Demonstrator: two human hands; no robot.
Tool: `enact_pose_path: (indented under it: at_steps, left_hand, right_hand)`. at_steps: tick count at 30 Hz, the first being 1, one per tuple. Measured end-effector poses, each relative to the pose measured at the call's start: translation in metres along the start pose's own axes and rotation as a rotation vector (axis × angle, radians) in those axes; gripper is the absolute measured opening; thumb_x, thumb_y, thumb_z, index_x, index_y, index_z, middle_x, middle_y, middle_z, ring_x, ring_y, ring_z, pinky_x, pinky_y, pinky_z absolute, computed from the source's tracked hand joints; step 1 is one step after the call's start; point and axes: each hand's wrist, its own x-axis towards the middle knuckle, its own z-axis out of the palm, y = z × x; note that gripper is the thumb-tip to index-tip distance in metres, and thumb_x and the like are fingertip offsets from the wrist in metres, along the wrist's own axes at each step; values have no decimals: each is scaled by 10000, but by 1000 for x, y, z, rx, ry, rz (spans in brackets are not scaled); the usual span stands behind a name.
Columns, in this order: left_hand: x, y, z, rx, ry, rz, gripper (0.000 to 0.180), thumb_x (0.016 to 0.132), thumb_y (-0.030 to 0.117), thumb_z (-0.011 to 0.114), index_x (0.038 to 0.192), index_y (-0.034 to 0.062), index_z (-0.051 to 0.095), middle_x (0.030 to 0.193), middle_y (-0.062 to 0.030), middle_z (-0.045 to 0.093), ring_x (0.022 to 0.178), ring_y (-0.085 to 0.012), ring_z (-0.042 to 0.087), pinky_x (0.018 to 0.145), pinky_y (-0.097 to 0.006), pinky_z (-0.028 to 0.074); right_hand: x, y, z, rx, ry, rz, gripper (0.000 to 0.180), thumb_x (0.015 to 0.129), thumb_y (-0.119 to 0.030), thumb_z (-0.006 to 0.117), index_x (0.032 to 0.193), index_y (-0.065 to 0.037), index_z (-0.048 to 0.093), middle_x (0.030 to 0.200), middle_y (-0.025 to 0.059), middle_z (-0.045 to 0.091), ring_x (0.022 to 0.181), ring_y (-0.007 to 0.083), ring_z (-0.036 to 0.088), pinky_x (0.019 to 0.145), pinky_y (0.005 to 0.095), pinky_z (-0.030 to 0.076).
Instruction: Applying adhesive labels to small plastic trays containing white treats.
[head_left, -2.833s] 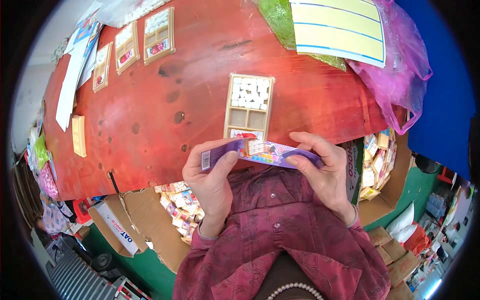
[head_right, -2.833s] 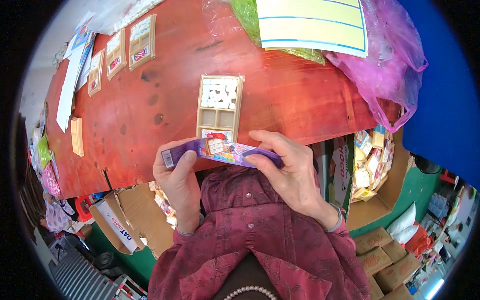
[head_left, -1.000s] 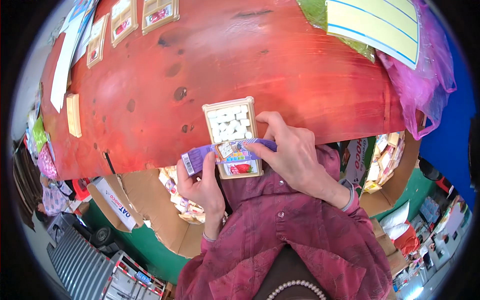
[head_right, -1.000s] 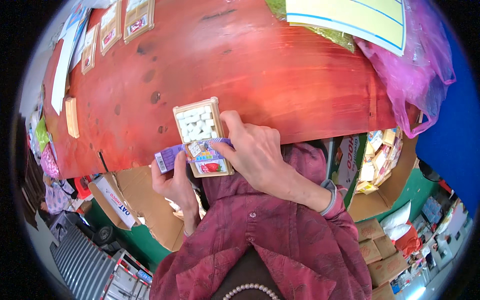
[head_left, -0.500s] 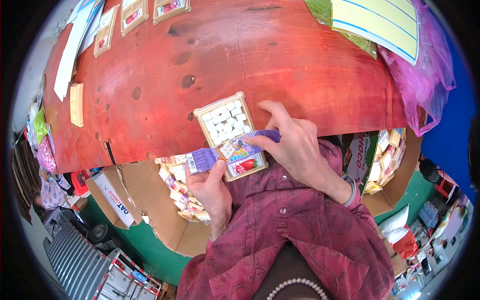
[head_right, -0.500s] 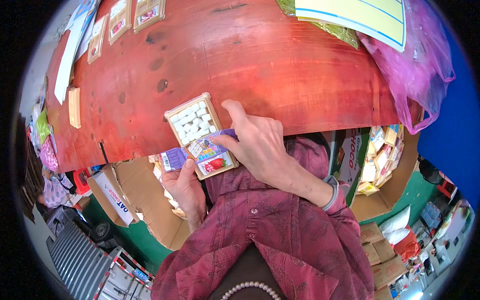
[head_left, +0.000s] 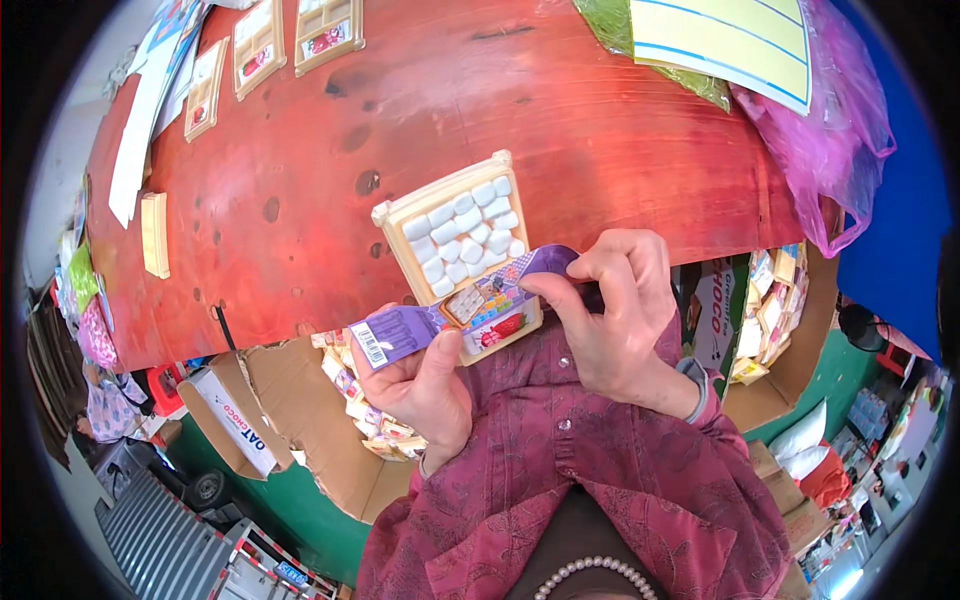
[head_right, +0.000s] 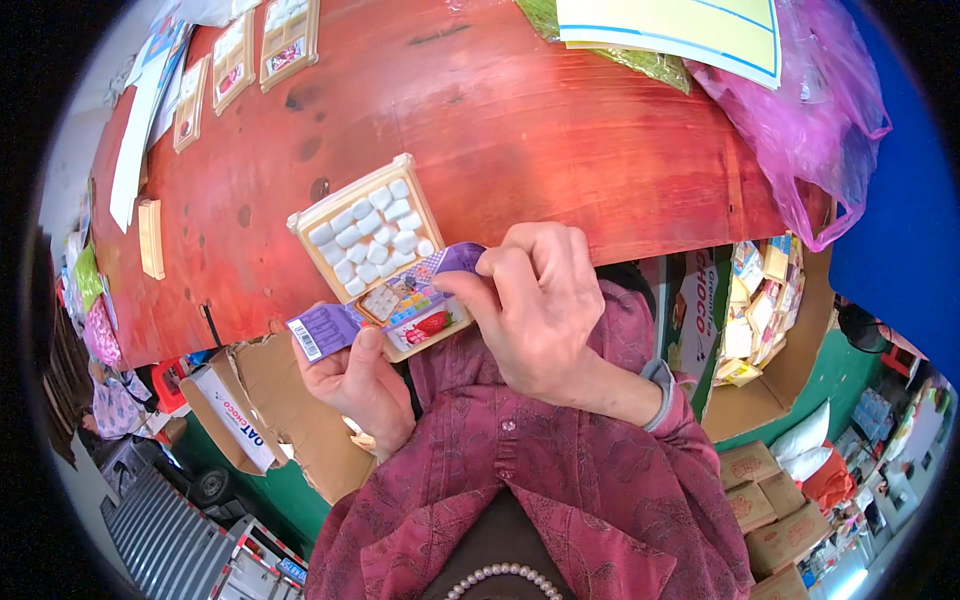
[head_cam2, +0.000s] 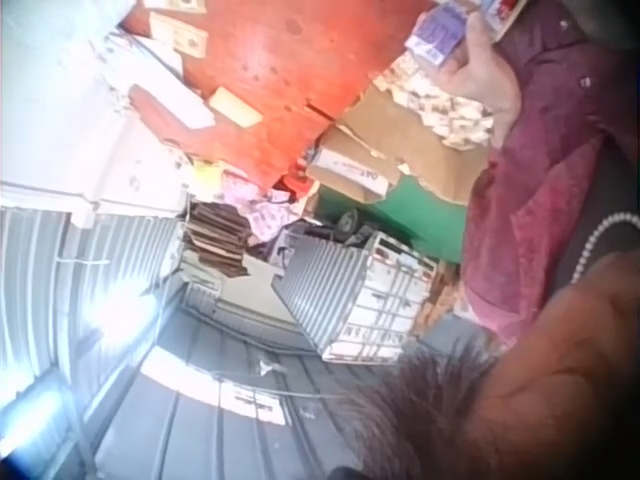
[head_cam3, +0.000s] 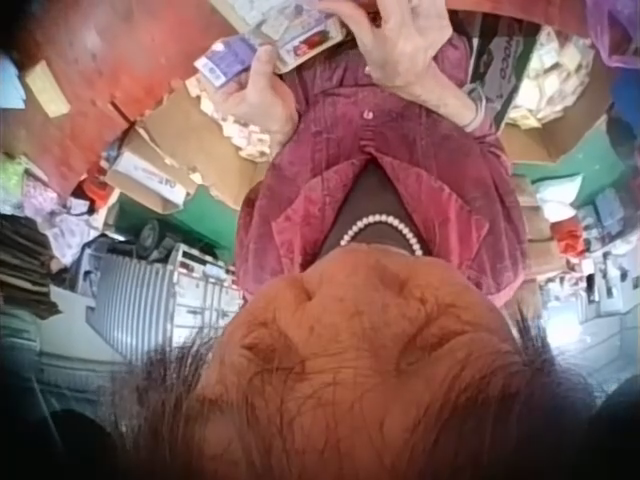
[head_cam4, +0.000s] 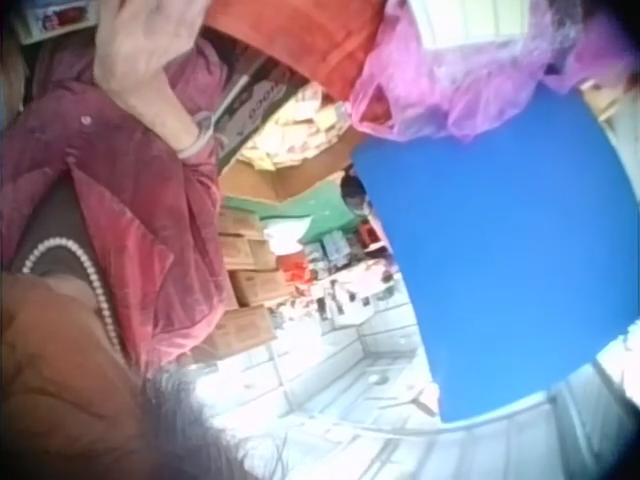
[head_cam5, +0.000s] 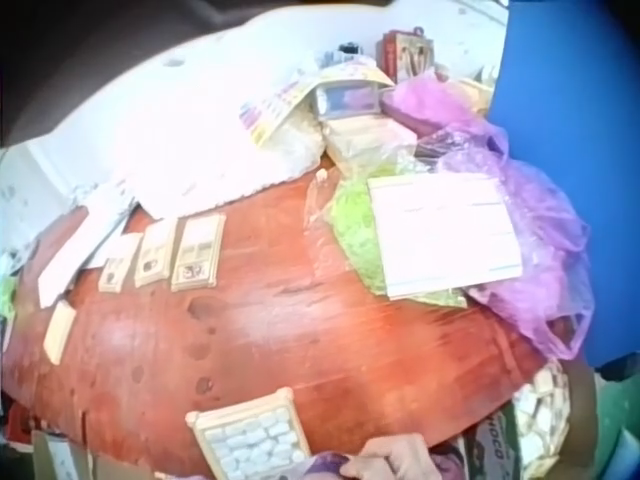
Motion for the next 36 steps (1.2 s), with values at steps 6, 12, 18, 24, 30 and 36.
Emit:
enact_pose_path:
  at_steps: [6,12,18,24,30,36]
  left_hand:
    - [-3,-2,3,20,16,41,514,620,-171,690,1070,-31,485,862,-100,604,765,-165,620,713,-284,528]
    - [-3,-1,4,10,-35,85,536,605,-148,725,1069,-28,486,871,-109,614,751,-166,628,685,-277,536]
    - [-4,8,3,108,-151,115,517,559,-165,644,1038,-35,499,868,-87,597,771,-153,610,708,-260,509]
    - [1,2,-2,-26,-624,199,496,569,-145,718,1007,-64,500,845,-226,631,784,-316,638,721,-369,529]
    - [8,9,10,39,-1034,169,170,769,110,628,870,-25,618,781,-161,587,727,-281,589,731,-444,501]
    - [8,5,22,42,-1160,84,277,647,-9,677,919,-57,660,828,-122,597,769,-257,563,751,-378,461]
  right_hand:
    - [-1,-4,-6,-131,-52,28,287,553,-147,813,724,-23,619,690,42,483,627,193,472,506,305,371]
    - [-1,1,-8,63,-266,173,225,721,-92,710,901,20,635,730,69,510,683,207,507,582,312,419]
    - [5,12,-18,1003,-541,665,213,794,-56,661,988,16,615,860,34,600,857,107,538,748,272,451]
    - [-7,54,-19,1379,-693,606,217,829,-128,646,988,17,626,997,64,600,1009,155,541,866,304,451]
    - [-5,60,-7,1612,-557,102,245,814,-219,619,791,15,687,806,97,606,789,254,485,710,342,409]
    - [-4,60,-22,1631,-626,207,244,826,-257,641,738,-37,697,736,86,636,860,249,455,703,342,409]
